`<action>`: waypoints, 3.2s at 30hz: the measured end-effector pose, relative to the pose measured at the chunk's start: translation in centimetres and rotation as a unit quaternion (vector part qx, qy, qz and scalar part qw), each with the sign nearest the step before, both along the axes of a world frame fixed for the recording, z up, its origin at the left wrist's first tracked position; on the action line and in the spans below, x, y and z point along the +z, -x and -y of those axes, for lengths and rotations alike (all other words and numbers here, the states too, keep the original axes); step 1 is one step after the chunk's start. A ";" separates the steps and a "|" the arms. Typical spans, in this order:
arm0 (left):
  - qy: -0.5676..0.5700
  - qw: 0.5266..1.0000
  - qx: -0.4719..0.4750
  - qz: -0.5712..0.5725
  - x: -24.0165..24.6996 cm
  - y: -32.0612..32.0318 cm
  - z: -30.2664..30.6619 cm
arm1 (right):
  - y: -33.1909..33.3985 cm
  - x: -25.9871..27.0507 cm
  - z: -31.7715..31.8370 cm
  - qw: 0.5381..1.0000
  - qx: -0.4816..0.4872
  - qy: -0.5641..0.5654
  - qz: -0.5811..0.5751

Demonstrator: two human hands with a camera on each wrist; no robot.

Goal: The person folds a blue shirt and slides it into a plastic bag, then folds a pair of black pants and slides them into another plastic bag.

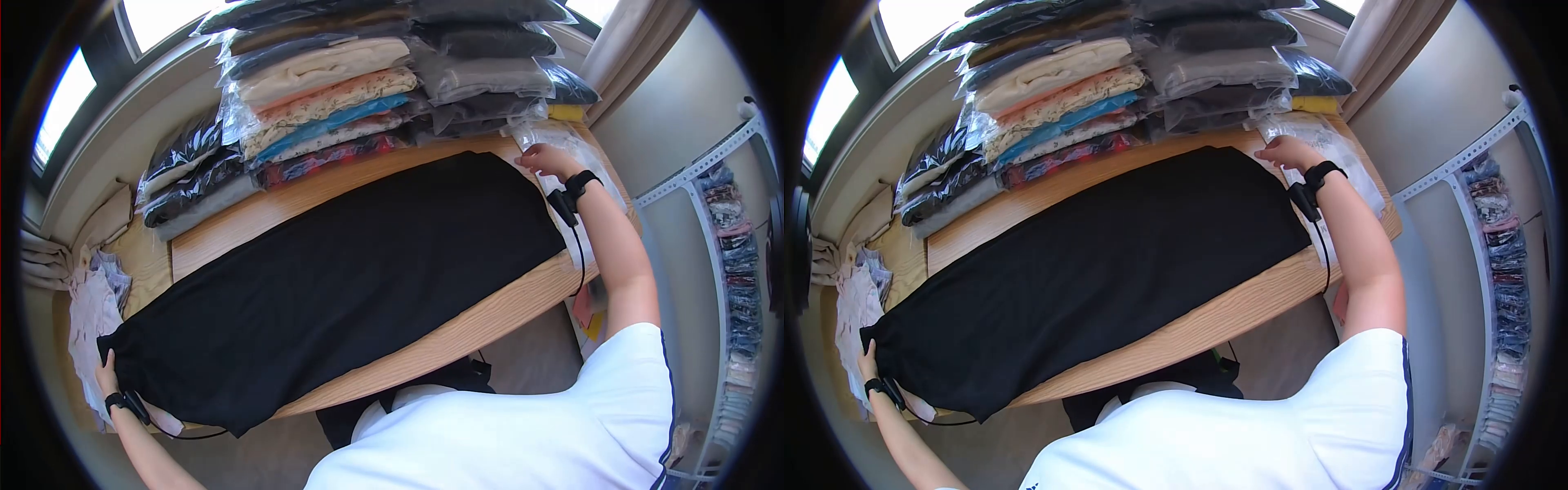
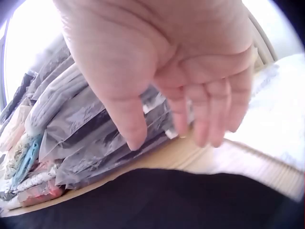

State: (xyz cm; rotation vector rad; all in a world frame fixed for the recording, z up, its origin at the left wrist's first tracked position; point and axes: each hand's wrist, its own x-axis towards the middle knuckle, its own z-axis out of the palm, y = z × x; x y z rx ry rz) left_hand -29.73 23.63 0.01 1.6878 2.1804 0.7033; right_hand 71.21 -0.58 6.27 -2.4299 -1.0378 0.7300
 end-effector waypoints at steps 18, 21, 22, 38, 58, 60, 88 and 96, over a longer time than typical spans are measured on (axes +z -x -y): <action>0.023 0.999 -0.011 0.028 -0.2 0.0 -0.1 | 1.4 -1.4 1.5 0.951 -0.093 -0.083 -0.283; 0.018 0.999 -0.011 0.029 -0.3 -0.1 -0.2 | 3.1 1.7 2.7 0.945 -0.039 -0.121 -0.302; 0.017 0.999 -0.012 0.029 -0.4 -0.2 -0.3 | 1.0 0.7 3.0 0.934 -0.014 -0.157 -0.322; 0.010 0.999 0.017 -0.046 -1.6 1.2 -1.0 | 0.4 -2.3 0.1 0.991 0.075 -0.114 0.010; -0.029 0.925 -0.378 0.018 6.6 -37.7 4.4 | -2.4 -3.3 -3.8 0.956 0.250 -0.029 0.150; -0.034 0.910 -0.413 -0.014 4.9 -38.3 4.0 | -2.8 -3.3 -3.9 0.956 0.245 0.000 0.164; 0.031 0.921 -0.375 -0.096 1.3 -40.0 1.7 | -4.7 -4.6 -4.4 0.990 0.117 -0.074 0.035; 0.015 0.918 -0.385 -0.091 0.6 -39.9 1.6 | -2.3 -1.8 -1.1 0.997 0.023 0.002 0.080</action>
